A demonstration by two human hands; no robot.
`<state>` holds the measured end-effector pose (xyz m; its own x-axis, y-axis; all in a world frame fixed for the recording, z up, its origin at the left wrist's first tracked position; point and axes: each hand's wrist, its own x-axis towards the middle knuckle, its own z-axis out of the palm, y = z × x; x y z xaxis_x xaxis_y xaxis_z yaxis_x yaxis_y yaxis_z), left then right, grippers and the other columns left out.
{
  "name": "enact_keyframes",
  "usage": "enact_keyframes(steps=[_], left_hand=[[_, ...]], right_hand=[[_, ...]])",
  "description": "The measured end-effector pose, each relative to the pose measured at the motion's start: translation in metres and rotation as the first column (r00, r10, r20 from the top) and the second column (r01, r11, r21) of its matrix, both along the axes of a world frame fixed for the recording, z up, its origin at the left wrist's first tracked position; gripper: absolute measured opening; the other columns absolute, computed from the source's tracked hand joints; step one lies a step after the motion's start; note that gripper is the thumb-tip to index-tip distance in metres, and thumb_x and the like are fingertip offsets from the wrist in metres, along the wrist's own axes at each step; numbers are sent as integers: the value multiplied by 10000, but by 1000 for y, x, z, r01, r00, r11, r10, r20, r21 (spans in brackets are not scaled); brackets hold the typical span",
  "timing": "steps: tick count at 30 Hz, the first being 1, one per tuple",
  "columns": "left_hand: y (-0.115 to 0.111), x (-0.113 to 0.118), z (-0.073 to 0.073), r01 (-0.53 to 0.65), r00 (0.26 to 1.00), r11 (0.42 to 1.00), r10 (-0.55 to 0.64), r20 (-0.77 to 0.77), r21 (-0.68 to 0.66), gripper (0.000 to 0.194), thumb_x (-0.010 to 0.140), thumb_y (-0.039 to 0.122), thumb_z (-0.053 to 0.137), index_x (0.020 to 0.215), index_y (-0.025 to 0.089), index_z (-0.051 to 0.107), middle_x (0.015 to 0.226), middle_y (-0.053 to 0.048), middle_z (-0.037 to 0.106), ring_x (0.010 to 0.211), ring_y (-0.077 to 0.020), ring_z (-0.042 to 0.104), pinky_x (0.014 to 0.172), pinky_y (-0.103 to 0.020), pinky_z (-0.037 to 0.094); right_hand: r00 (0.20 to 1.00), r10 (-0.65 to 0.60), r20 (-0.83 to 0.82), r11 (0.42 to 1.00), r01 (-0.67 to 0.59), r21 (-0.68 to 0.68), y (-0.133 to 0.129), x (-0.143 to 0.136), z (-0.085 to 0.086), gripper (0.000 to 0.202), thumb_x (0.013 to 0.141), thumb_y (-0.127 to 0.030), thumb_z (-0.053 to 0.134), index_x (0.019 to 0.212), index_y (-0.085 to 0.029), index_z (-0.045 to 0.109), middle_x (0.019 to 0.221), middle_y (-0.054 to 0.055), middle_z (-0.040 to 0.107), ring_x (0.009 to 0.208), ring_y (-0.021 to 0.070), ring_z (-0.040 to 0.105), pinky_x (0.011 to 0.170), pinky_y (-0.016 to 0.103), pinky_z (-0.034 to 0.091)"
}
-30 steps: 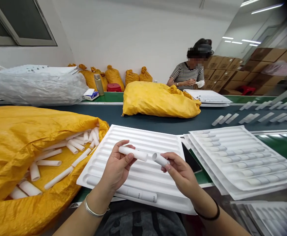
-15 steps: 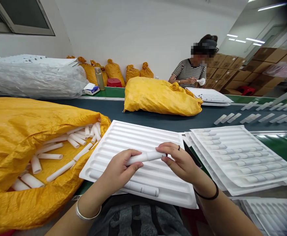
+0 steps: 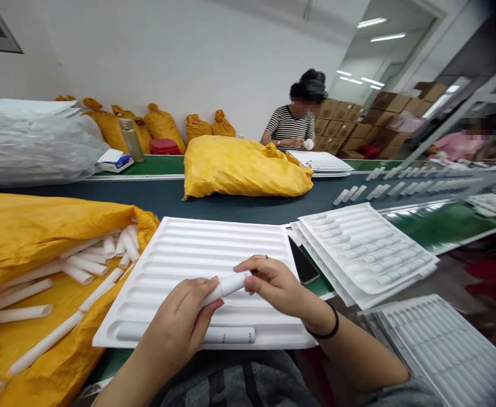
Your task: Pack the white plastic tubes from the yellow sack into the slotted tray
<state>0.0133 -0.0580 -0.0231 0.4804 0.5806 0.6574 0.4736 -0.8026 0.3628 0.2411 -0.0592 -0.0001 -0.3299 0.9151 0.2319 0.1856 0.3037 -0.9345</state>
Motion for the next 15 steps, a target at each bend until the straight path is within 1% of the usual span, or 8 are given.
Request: enact_keyframes(steps=[3,5,8,9,11,12,13,15], left_hand=[[-3,5,-5,-10,1000,1000,9,9,29,388,869,163,560,1247,195,480,1008,-77,646,942,-205,611,834,-303,508],[-5,7,-8,-4,1000,1000,4,5,27,383,874,187,552,1250,193,483,998,-77,657,922,-207,626,805,-296,521],[-4,9,-13,5,1000,1000,-5,-5,10,357,880,216,539,1233,188,497,995,-80,669,907,-207,645,778,-285,538],[-2,11,-15,6,1000,1000,-6,-11,-8,336,882,234,536,1214,192,508,985,-79,673,891,-207,653,757,-282,546],[2,17,-18,0,1000,998,-1,-18,-62,275,884,277,531,1149,204,539,941,-70,683,836,-208,669,694,-278,561],[3,21,-19,-5,1000,995,3,-19,-98,247,884,299,528,1113,211,552,914,-64,686,805,-208,674,664,-277,565],[3,26,-20,-12,1000,991,10,-14,-136,227,883,316,526,1085,218,559,896,-58,688,783,-209,677,639,-276,568],[1,34,-23,-17,1000,971,18,6,-239,235,874,340,532,1084,235,552,911,-53,690,778,-209,681,593,-268,567]], right_hand=[[998,-23,-51,999,21,-27,-7,-3,-6,288,898,-373,540,1056,-155,642,867,51,586,633,91,567,573,221,497],[997,-32,-77,996,25,-91,-10,-1,-13,301,900,-383,534,1055,-150,645,827,43,589,618,90,566,563,218,495],[999,-42,-16,990,39,-138,-12,3,-18,316,927,-380,483,1077,-145,634,785,33,601,604,95,577,556,225,503],[997,-47,63,995,52,-90,-12,3,-18,304,942,-355,458,1084,-150,630,798,38,617,632,104,593,581,235,513],[943,-115,312,985,67,161,-14,2,-15,268,948,-305,451,1083,-161,631,904,74,657,783,152,624,702,293,527],[876,-187,444,945,38,324,-15,0,-13,257,940,-293,470,1095,-161,627,992,104,660,869,186,616,763,339,517],[793,-272,545,883,-21,470,-16,-3,-12,261,929,-283,492,1117,-151,616,1067,134,648,923,218,599,795,378,501],[652,-396,647,755,-169,633,-15,-7,-12,285,915,-250,506,1155,-117,583,1100,170,634,891,238,583,755,398,488]])
